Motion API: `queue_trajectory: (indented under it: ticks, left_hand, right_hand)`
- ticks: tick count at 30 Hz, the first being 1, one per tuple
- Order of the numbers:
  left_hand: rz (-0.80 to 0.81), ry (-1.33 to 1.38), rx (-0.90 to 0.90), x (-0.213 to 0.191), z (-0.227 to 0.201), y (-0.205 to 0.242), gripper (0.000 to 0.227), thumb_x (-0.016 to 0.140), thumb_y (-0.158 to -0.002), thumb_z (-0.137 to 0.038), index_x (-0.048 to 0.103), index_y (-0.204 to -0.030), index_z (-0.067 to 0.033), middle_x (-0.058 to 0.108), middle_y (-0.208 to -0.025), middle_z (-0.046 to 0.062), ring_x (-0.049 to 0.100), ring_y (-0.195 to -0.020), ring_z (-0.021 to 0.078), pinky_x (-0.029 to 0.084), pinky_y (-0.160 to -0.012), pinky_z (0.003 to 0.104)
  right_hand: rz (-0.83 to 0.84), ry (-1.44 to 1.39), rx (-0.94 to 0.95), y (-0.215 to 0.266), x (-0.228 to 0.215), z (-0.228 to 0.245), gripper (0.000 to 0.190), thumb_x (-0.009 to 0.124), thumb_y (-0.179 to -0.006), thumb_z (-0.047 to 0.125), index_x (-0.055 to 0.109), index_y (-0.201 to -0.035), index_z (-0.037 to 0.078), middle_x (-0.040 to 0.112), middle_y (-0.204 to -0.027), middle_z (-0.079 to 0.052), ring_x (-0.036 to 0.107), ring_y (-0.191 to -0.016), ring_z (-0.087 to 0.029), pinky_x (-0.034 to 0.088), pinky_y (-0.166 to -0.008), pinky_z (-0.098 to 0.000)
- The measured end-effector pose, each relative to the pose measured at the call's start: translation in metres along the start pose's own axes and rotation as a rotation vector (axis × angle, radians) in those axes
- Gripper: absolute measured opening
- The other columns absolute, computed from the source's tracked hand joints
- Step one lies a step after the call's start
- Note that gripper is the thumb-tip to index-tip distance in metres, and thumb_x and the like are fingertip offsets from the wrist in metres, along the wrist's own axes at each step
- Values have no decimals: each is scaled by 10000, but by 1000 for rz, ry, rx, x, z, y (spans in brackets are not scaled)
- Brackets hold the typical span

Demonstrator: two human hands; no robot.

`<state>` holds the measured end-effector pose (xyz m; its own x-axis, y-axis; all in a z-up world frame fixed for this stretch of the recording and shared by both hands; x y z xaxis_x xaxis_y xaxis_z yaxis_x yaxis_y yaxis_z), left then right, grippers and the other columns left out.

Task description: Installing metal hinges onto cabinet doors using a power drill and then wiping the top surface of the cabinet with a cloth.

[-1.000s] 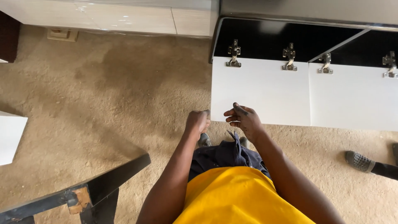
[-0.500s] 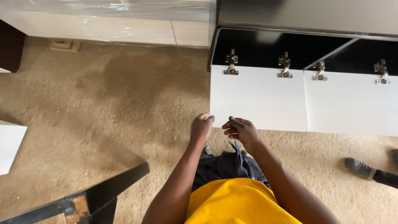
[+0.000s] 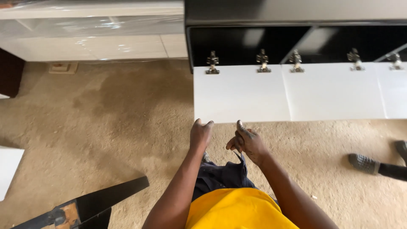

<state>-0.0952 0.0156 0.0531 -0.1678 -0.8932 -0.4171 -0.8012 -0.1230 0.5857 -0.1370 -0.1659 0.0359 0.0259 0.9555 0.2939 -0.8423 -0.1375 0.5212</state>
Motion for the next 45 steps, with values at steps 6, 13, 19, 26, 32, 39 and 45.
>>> queue_trajectory:
  ticks: [6,13,19,26,32,39,45]
  left_hand:
    - [219,-17,-3,78,6,65,758,527,-927,-455,456,-1524,7,471,-1559,236,384,-1495,380,289,-1246,505]
    - [319,-18,168,142,37,97,497,618,-920,-378,694,-1291,-56,733,-1114,152,654,-1179,307,487,-1020,435]
    - [327,3,249,139,27,99,222,680,-905,-250,788,-1035,-106,773,-833,84,726,-896,178,518,-827,318]
    - [267,82,248,87,3,96,307,661,-944,-397,772,-885,-117,762,-784,71,709,-848,159,487,-806,297]
    - [-55,125,188,4,30,38,619,559,-947,-230,454,-1483,61,479,-1518,298,442,-1448,420,358,-1213,529]
    - [108,511,-37,-17,33,11,767,591,-922,-237,293,-1549,89,293,-1586,364,294,-1488,515,325,-1214,591]
    - [188,1092,-223,49,105,-121,571,640,-967,-223,399,-1429,9,327,-992,-18,411,-696,86,246,-1213,604]
  right_hand:
    - [-158,-34,24,76,-57,-20,680,477,-1065,507,791,-897,-73,769,-794,-249,774,-859,-276,593,-772,-339]
    - [-259,-72,-66,135,-96,-33,347,459,-1082,203,666,-1295,23,761,-1100,-159,739,-925,-232,576,-799,-347]
    - [-342,-158,-134,140,-104,-51,291,630,-1033,301,687,-1021,16,633,-608,-137,741,-701,-235,608,-731,-328]
    - [-411,-207,-152,137,-71,-30,715,521,-1046,586,384,-535,105,663,-578,-286,774,-736,-362,561,-655,-371]
    - [-423,-186,-63,123,-18,-51,332,676,-1015,344,632,-839,65,779,-907,-177,784,-855,-280,604,-711,-345]
    - [-397,-69,24,116,13,-83,295,654,-1026,277,721,-1007,-10,763,-1012,-204,759,-932,-288,590,-765,-366]
    - [-433,-80,22,119,9,-83,258,637,-1031,255,707,-1033,7,760,-1002,-185,755,-911,-275,572,-764,-350]
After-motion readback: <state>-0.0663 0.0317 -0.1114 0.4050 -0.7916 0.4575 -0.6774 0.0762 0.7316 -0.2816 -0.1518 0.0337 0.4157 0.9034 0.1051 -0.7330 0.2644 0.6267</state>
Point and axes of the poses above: each hand's wrist, its own y-axis away from the middle knuckle, its own x-axis out of the palm, z = x × y, the point moved 7 cm from there along -y, towards the middle knuckle
